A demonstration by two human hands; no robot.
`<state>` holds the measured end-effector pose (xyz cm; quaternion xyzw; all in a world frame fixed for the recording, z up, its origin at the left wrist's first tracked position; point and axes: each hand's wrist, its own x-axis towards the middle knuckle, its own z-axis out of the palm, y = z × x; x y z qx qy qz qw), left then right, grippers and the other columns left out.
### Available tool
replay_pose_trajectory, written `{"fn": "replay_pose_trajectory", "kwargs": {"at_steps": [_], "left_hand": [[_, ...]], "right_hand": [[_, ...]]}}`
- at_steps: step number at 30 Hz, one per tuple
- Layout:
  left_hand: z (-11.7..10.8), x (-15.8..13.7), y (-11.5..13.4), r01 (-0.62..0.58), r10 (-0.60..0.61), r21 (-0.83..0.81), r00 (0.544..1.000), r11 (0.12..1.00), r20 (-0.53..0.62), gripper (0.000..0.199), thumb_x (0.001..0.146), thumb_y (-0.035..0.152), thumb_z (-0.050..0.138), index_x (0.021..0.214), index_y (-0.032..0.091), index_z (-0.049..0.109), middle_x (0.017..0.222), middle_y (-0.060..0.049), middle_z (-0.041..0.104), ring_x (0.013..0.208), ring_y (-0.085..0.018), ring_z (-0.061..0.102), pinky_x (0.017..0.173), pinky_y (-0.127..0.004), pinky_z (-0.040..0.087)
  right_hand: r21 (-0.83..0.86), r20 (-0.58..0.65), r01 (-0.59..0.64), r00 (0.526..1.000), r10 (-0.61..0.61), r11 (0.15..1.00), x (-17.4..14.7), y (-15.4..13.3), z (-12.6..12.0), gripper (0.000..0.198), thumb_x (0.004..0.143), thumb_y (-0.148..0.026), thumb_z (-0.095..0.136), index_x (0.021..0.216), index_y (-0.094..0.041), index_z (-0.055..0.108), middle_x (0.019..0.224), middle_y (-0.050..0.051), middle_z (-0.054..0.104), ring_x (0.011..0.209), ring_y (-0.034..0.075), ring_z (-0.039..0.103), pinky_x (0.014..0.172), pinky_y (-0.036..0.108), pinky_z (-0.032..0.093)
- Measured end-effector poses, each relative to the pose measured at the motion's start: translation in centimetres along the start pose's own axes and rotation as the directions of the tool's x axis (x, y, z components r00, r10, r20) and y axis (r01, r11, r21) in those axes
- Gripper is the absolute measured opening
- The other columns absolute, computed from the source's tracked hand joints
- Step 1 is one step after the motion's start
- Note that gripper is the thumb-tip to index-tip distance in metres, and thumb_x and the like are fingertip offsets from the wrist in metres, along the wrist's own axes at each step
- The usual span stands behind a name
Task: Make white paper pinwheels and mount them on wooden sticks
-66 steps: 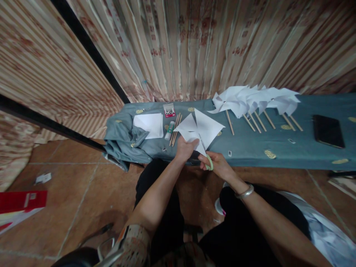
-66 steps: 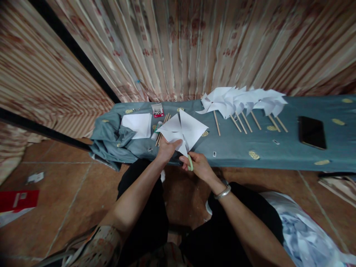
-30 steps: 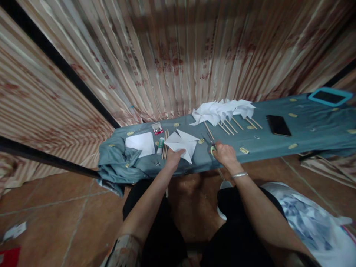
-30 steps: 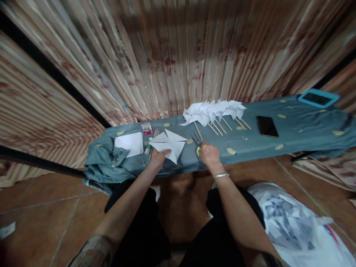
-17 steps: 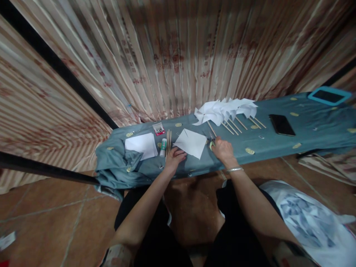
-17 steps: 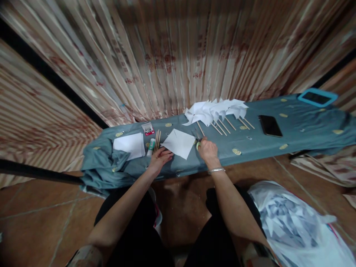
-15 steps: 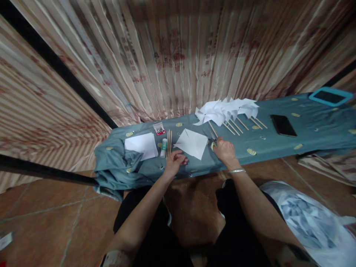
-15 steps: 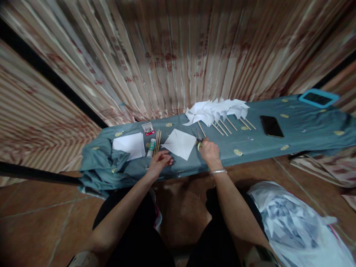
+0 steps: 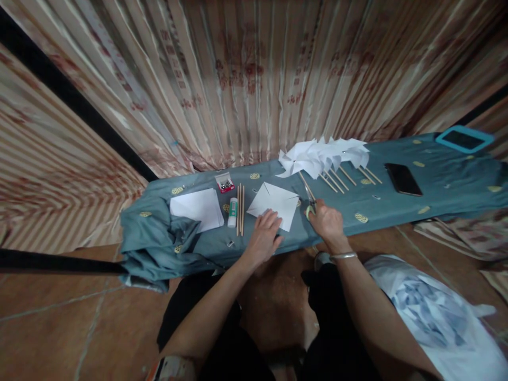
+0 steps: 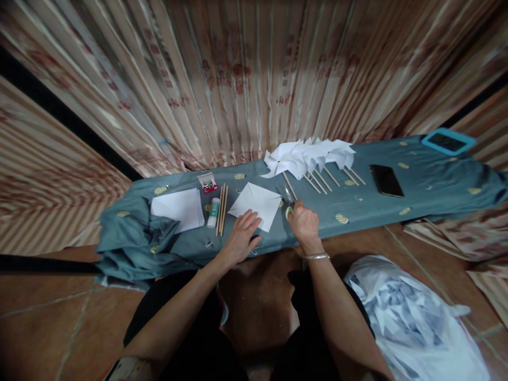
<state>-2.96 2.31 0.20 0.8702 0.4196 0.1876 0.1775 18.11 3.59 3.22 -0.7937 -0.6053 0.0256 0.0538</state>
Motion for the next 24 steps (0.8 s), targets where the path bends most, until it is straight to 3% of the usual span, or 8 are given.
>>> {"fn": "replay_pose_trajectory", "kwargs": {"at_steps": [5, 11, 24], "left_hand": [[0.3, -0.1, 0.8, -0.001, -0.001, 0.056, 0.999, 0.998, 0.034, 0.047, 0.091, 0.029, 0.053, 0.136, 0.016, 0.047, 0.149, -0.016, 0.045, 0.146, -0.028, 0.027, 0.117, -0.054, 0.023], [0.6, 0.8, 0.3, 0.013, -0.012, 0.082, 1.0, 0.997, -0.005, 0.048, 0.093, 0.034, 0.05, 0.137, 0.017, 0.046, 0.149, -0.016, 0.044, 0.146, -0.028, 0.028, 0.117, -0.053, 0.023], [0.8, 2.8, -0.1, 0.05, -0.055, 0.134, 0.998, 0.99, 0.039, 0.046, 0.094, 0.036, 0.048, 0.133, 0.013, 0.052, 0.147, -0.016, 0.046, 0.143, -0.031, 0.033, 0.118, -0.053, 0.021]], "right_hand": [[0.012, -0.01, 0.009, 1.0, -0.009, 1.0, -0.7, 0.1, -0.1, 0.041, 0.092, -0.032, 0.042, 0.122, -0.007, 0.052, 0.089, 0.025, 0.071, 0.086, 0.037, 0.07, 0.075, 0.044, 0.049], [0.017, -0.026, 0.046, 0.999, -0.046, 0.999, -0.4, 0.5, 0.0, 0.04, 0.092, -0.032, 0.042, 0.122, -0.008, 0.052, 0.085, 0.022, 0.071, 0.083, 0.035, 0.07, 0.072, 0.04, 0.049], [-0.08, 0.08, 0.071, 0.995, -0.065, 0.994, 1.2, 0.8, -1.8, 0.032, 0.089, -0.033, 0.054, 0.111, -0.011, 0.061, 0.084, 0.019, 0.071, 0.084, 0.033, 0.07, 0.07, 0.036, 0.047]]}}
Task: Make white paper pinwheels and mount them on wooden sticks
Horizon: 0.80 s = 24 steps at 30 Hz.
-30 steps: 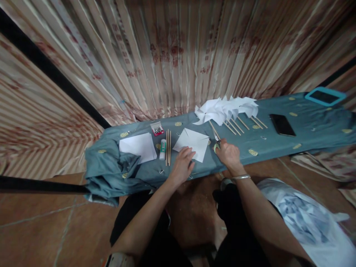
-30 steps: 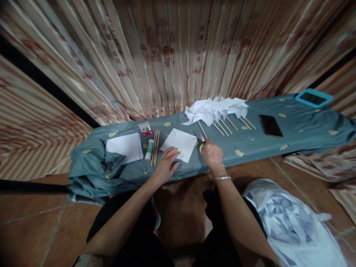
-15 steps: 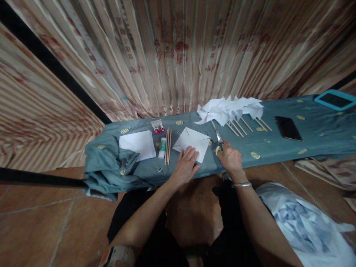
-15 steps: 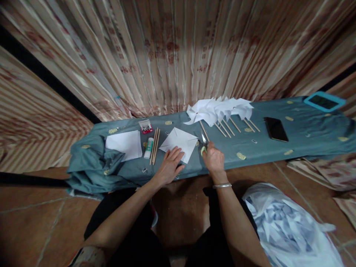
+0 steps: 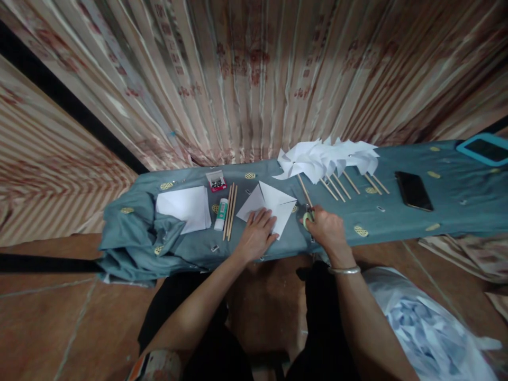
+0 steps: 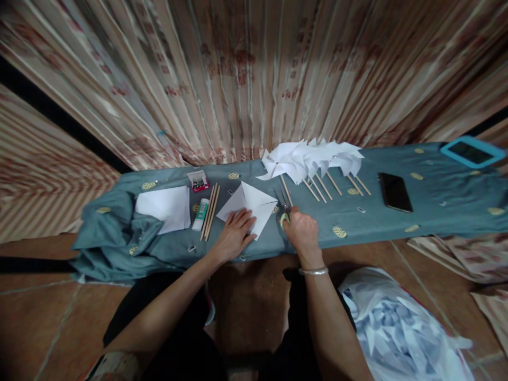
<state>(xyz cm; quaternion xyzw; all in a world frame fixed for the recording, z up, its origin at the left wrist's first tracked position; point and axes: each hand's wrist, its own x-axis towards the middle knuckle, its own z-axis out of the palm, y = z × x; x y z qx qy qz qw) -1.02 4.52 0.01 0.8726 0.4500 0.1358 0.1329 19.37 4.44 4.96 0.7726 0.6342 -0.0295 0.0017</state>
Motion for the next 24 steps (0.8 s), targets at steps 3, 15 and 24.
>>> {"fn": "replay_pose_trajectory", "kwargs": {"at_steps": [3, 15, 24], "left_hand": [[-0.2, -0.2, -0.3, -0.001, 0.001, 0.0, 1.0, 1.0, -0.001, 0.046, 0.094, 0.036, 0.049, 0.133, 0.013, 0.052, 0.147, -0.016, 0.047, 0.143, -0.03, 0.033, 0.118, -0.053, 0.021], [-0.2, -0.9, -0.7, -0.012, 0.013, 0.011, 1.0, 1.0, -0.013, 0.052, 0.092, 0.04, 0.053, 0.135, 0.012, 0.049, 0.149, -0.016, 0.045, 0.143, -0.03, 0.033, 0.119, -0.052, 0.022], [-0.4, -1.6, -0.7, -0.029, 0.029, 0.004, 0.999, 1.0, -0.03, 0.046, 0.093, 0.039, 0.051, 0.132, 0.013, 0.052, 0.145, -0.017, 0.049, 0.141, -0.029, 0.036, 0.117, -0.053, 0.026]], "right_hand": [[0.022, 0.005, 0.028, 1.0, -0.028, 0.999, 0.2, 0.5, 0.1, 0.034, 0.087, -0.033, 0.057, 0.114, -0.012, 0.06, 0.085, 0.017, 0.072, 0.085, 0.032, 0.07, 0.07, 0.035, 0.047], [0.063, -0.117, 0.038, 0.993, -0.03, 0.997, 0.3, 0.5, 1.9, 0.037, 0.088, -0.037, 0.06, 0.116, -0.012, 0.058, 0.081, 0.013, 0.073, 0.08, 0.028, 0.069, 0.068, 0.035, 0.045], [0.023, -0.185, 0.053, 0.982, -0.048, 0.998, -0.4, -0.4, 2.1, 0.027, 0.093, -0.035, 0.052, 0.102, -0.014, 0.067, 0.079, 0.016, 0.072, 0.068, 0.025, 0.066, 0.059, 0.032, 0.037]]}}
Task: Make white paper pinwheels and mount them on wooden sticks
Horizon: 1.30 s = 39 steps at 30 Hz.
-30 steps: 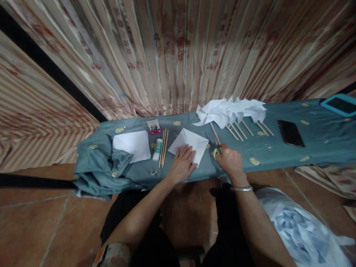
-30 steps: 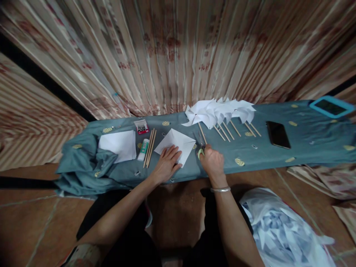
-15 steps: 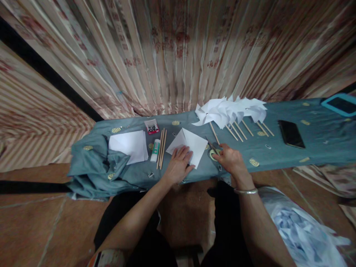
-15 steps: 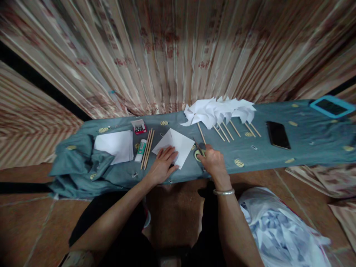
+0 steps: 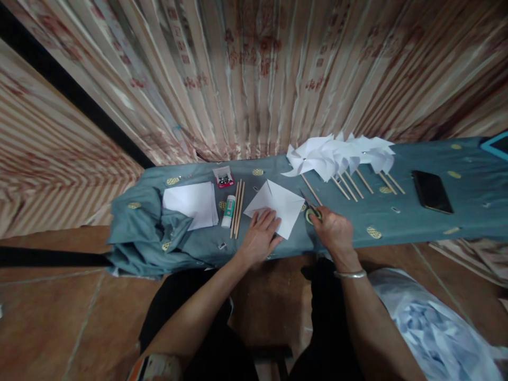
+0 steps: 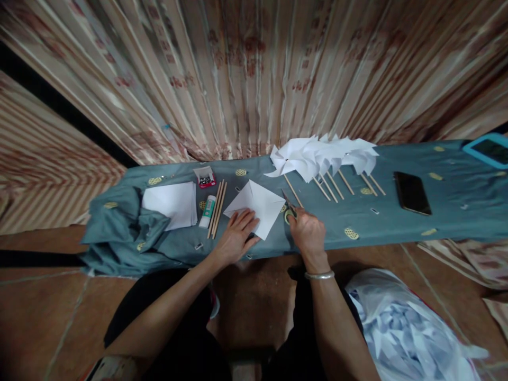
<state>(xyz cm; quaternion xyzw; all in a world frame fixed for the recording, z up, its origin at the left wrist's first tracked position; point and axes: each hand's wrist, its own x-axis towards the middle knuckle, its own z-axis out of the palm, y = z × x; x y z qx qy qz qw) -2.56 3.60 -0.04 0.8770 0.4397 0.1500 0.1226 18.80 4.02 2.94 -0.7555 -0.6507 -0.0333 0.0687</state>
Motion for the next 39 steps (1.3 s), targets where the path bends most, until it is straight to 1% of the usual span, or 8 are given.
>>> {"fn": "replay_pose_trajectory", "kwargs": {"at_steps": [5, 12, 17, 22, 27, 31, 35, 39], "left_hand": [[-1.8, -0.2, -1.4, 0.079, -0.08, -0.006, 0.992, 0.997, -0.101, 0.041, 0.091, 0.031, 0.055, 0.128, 0.014, 0.055, 0.136, -0.015, 0.057, 0.132, -0.029, 0.046, 0.112, -0.051, 0.033], [-4.7, -1.1, -4.3, 0.218, -0.208, 0.014, 0.944, 0.976, -0.255, 0.036, 0.086, 0.019, 0.057, 0.122, 0.014, 0.059, 0.123, -0.012, 0.062, 0.117, -0.028, 0.052, 0.101, -0.045, 0.042], [-5.7, -1.8, -5.7, 0.28, -0.271, -0.019, 0.907, 0.96, -0.321, 0.034, 0.086, 0.018, 0.056, 0.12, 0.016, 0.061, 0.119, -0.011, 0.063, 0.113, -0.027, 0.054, 0.097, -0.043, 0.044], [-5.9, -2.2, -6.5, 0.302, -0.297, -0.043, 0.886, 0.952, -0.356, 0.033, 0.085, 0.016, 0.055, 0.117, 0.016, 0.063, 0.117, -0.011, 0.064, 0.111, -0.026, 0.055, 0.096, -0.043, 0.045], [-5.9, -2.4, -6.4, 0.292, -0.286, -0.037, 0.895, 0.956, -0.342, 0.03, 0.084, 0.016, 0.056, 0.113, 0.018, 0.065, 0.118, -0.01, 0.064, 0.112, -0.027, 0.055, 0.096, -0.044, 0.046], [-5.0, -1.8, -4.8, 0.219, -0.213, -0.01, 0.939, 0.976, -0.27, 0.031, 0.085, 0.016, 0.056, 0.115, 0.017, 0.065, 0.121, -0.011, 0.064, 0.116, -0.028, 0.054, 0.1, -0.047, 0.045], [-2.8, -1.1, -2.3, 0.064, -0.064, -0.01, 0.987, 0.998, -0.147, 0.033, 0.09, 0.021, 0.052, 0.121, 0.014, 0.061, 0.136, -0.014, 0.057, 0.132, -0.028, 0.046, 0.112, -0.05, 0.036], [-0.9, -0.9, -0.4, -0.011, 0.011, 0.005, 0.998, 1.0, -0.057, 0.037, 0.092, 0.025, 0.05, 0.128, 0.014, 0.055, 0.144, -0.015, 0.051, 0.142, -0.027, 0.036, 0.115, -0.051, 0.031]], "right_hand": [[0.02, -0.053, 0.055, 0.997, -0.053, 0.998, -0.7, 0.2, 0.6, 0.034, 0.096, -0.036, 0.044, 0.103, -0.013, 0.069, 0.08, 0.019, 0.072, 0.068, 0.028, 0.066, 0.058, 0.035, 0.038], [0.018, -0.13, 0.103, 0.986, -0.1, 0.994, -1.1, 0.2, 1.1, 0.041, 0.097, -0.037, 0.038, 0.105, -0.012, 0.069, 0.079, 0.019, 0.072, 0.069, 0.028, 0.066, 0.059, 0.036, 0.041], [0.004, -0.105, 0.087, 0.991, -0.086, 0.996, -1.3, 0.1, 1.4, 0.037, 0.095, -0.033, 0.042, 0.109, -0.011, 0.068, 0.083, 0.019, 0.072, 0.074, 0.028, 0.067, 0.064, 0.035, 0.044], [0.028, -0.156, 0.145, 0.978, -0.139, 0.989, -1.3, 0.8, 2.4, 0.037, 0.095, -0.031, 0.041, 0.11, -0.01, 0.067, 0.092, 0.019, 0.073, 0.081, 0.029, 0.067, 0.07, 0.036, 0.047], [0.029, -0.208, 0.255, 0.947, -0.244, 0.967, -1.2, 1.5, 3.2, 0.033, 0.094, -0.029, 0.043, 0.1, -0.009, 0.069, 0.097, 0.02, 0.073, 0.086, 0.03, 0.066, 0.08, 0.041, 0.048], [0.055, -0.207, 0.232, 0.954, -0.216, 0.971, -1.2, 1.3, 2.8, 0.034, 0.094, -0.029, 0.042, 0.101, -0.009, 0.069, 0.095, 0.02, 0.073, 0.083, 0.031, 0.066, 0.08, 0.044, 0.049], [0.139, -0.235, 0.258, 0.947, -0.221, 0.956, -1.4, 0.2, 2.0, 0.038, 0.096, -0.028, 0.039, 0.112, -0.008, 0.066, 0.108, 0.022, 0.07, 0.099, 0.032, 0.064, 0.087, 0.045, 0.05], [0.22, -0.27, 0.388, 0.906, -0.327, 0.895, -1.0, -1.9, 2.3, 0.043, 0.098, -0.026, 0.034, 0.131, -0.009, 0.055, 0.127, 0.021, 0.062, 0.12, 0.03, 0.056, 0.1, 0.046, 0.045]]}}
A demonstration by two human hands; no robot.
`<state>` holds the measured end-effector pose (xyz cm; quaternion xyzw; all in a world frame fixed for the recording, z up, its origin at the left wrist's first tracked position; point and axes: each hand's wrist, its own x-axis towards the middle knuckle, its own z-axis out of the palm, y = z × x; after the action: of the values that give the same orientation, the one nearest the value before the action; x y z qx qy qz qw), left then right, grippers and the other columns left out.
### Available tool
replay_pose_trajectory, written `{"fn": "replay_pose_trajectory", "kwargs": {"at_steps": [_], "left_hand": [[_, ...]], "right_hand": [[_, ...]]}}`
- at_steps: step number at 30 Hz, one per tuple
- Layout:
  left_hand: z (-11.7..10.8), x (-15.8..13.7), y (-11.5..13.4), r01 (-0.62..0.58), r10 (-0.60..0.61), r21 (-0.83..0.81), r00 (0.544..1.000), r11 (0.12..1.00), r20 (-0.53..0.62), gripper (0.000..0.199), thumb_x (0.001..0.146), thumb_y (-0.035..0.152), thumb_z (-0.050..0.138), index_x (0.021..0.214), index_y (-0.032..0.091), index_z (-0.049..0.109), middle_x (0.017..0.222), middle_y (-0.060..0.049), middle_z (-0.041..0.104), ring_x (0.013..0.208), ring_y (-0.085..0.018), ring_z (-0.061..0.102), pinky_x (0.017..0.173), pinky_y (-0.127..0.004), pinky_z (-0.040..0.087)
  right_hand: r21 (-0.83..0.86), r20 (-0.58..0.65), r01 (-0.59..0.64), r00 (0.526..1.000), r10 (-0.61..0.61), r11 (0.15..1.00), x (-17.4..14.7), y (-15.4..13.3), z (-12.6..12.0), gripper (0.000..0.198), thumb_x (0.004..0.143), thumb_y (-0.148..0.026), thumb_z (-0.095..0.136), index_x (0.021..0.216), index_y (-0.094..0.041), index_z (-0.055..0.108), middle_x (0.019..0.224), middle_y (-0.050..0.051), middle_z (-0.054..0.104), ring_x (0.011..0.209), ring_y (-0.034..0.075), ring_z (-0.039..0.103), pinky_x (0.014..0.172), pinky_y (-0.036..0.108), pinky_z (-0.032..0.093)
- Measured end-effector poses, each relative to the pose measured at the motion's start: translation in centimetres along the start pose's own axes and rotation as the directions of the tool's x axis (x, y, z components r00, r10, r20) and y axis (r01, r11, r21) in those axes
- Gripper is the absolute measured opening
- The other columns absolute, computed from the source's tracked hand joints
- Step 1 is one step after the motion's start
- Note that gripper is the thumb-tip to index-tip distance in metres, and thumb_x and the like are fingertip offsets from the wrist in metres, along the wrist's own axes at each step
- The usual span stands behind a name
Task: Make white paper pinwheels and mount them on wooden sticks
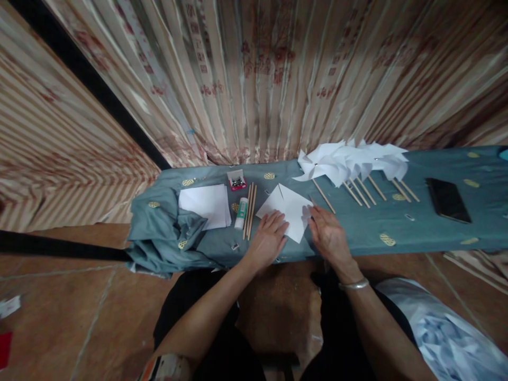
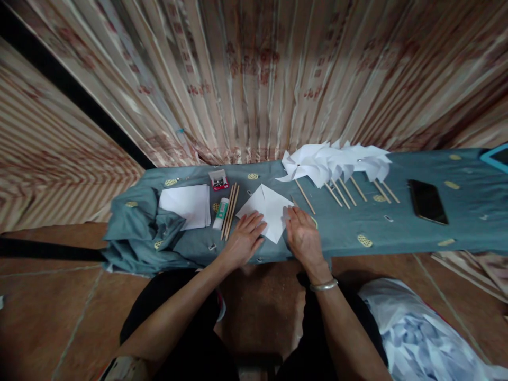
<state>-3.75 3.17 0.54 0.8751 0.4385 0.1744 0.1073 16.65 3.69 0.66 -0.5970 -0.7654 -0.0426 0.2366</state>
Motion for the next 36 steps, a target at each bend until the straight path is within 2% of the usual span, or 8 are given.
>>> {"fn": "replay_pose_trajectory", "kwargs": {"at_steps": [3, 7, 13, 18, 22, 27, 30, 36], "left_hand": [[0.6, -0.2, 0.3, 0.021, -0.021, 0.014, 0.999, 1.0, 0.04, 0.038, 0.093, 0.027, 0.051, 0.128, 0.013, 0.055, 0.144, -0.016, 0.05, 0.142, -0.028, 0.036, 0.115, -0.05, 0.03], [0.5, -0.3, -0.1, 0.027, -0.027, -0.011, 0.998, 1.0, 0.056, 0.037, 0.093, 0.028, 0.05, 0.126, 0.013, 0.056, 0.142, -0.016, 0.052, 0.14, -0.027, 0.039, 0.115, -0.05, 0.032], [-1.6, -0.3, -1.8, 0.084, -0.092, -0.083, 0.99, 0.993, -0.105, 0.035, 0.092, 0.026, 0.051, 0.124, 0.014, 0.058, 0.135, -0.014, 0.058, 0.13, -0.026, 0.048, 0.112, -0.048, 0.037], [-4.9, -1.8, -5.3, 0.27, -0.291, -0.111, 0.91, 0.957, -0.296, 0.035, 0.089, 0.019, 0.053, 0.123, 0.018, 0.06, 0.124, -0.012, 0.062, 0.117, -0.026, 0.053, 0.102, -0.046, 0.045], [-6.2, -4.1, -7.9, 0.413, -0.41, -0.068, 0.843, 0.908, -0.349, 0.034, 0.082, 0.01, 0.053, 0.112, 0.016, 0.066, 0.114, -0.011, 0.064, 0.11, -0.025, 0.055, 0.098, -0.044, 0.047], [-5.7, -4.9, -9.0, 0.401, -0.395, -0.058, 0.852, 0.914, -0.344, 0.029, 0.084, 0.015, 0.056, 0.11, 0.016, 0.067, 0.113, -0.01, 0.065, 0.107, -0.026, 0.056, 0.096, -0.042, 0.048], [-5.6, -4.1, -9.3, 0.399, -0.392, -0.051, 0.856, 0.916, -0.337, 0.025, 0.086, 0.019, 0.055, 0.108, 0.016, 0.068, 0.111, -0.01, 0.067, 0.106, -0.025, 0.057, 0.095, -0.041, 0.048], [-6.1, -2.2, -8.5, 0.377, -0.378, -0.066, 0.875, 0.924, -0.301, 0.02, 0.089, 0.02, 0.053, 0.1, 0.018, 0.07, 0.104, -0.009, 0.069, 0.102, -0.023, 0.059, 0.093, -0.041, 0.049]], "right_hand": [[0.04, 0.07, 0.074, 0.995, -0.076, 0.996, 1.0, -1.2, 1.5, 0.047, 0.099, -0.028, 0.032, 0.139, -0.01, 0.048, 0.138, 0.02, 0.055, 0.131, 0.03, 0.047, 0.105, 0.049, 0.041], [0.027, 0.133, 0.105, 0.985, -0.108, 0.994, 1.9, -2.0, 3.3, 0.046, 0.099, -0.026, 0.03, 0.138, -0.01, 0.049, 0.142, 0.019, 0.052, 0.136, 0.031, 0.041, 0.106, 0.048, 0.04], [0.028, 0.13, 0.088, 0.987, -0.091, 0.996, 2.0, -2.2, 3.8, 0.045, 0.099, -0.028, 0.032, 0.134, -0.009, 0.053, 0.139, 0.019, 0.055, 0.133, 0.031, 0.044, 0.104, 0.049, 0.041], [0.039, 0.042, 0.042, 0.998, -0.044, 0.998, 1.9, -1.6, 2.9, 0.049, 0.099, -0.033, 0.032, 0.137, -0.007, 0.05, 0.138, 0.023, 0.054, 0.132, 0.033, 0.045, 0.103, 0.052, 0.041], [0.079, -0.021, -0.005, 1.0, 0.007, 0.997, 1.6, -0.5, 2.6, 0.049, 0.098, -0.032, 0.033, 0.136, -0.007, 0.05, 0.135, 0.025, 0.055, 0.128, 0.035, 0.05, 0.101, 0.054, 0.044], [0.074, -0.033, 0.016, 0.999, -0.014, 0.997, 1.3, -0.1, 2.9, 0.047, 0.098, -0.033, 0.034, 0.133, -0.007, 0.053, 0.131, 0.025, 0.058, 0.125, 0.035, 0.053, 0.1, 0.054, 0.045], [0.054, -0.028, 0.045, 0.999, -0.043, 0.998, 1.4, -0.4, 3.2, 0.047, 0.098, -0.033, 0.035, 0.129, -0.003, 0.056, 0.128, 0.027, 0.059, 0.123, 0.034, 0.053, 0.101, 0.052, 0.045], [0.059, -0.009, 0.034, 0.999, -0.034, 0.998, 1.7, -1.2, 3.6, 0.045, 0.098, -0.034, 0.036, 0.129, -0.007, 0.057, 0.128, 0.024, 0.06, 0.122, 0.032, 0.054, 0.099, 0.051, 0.045]]}}
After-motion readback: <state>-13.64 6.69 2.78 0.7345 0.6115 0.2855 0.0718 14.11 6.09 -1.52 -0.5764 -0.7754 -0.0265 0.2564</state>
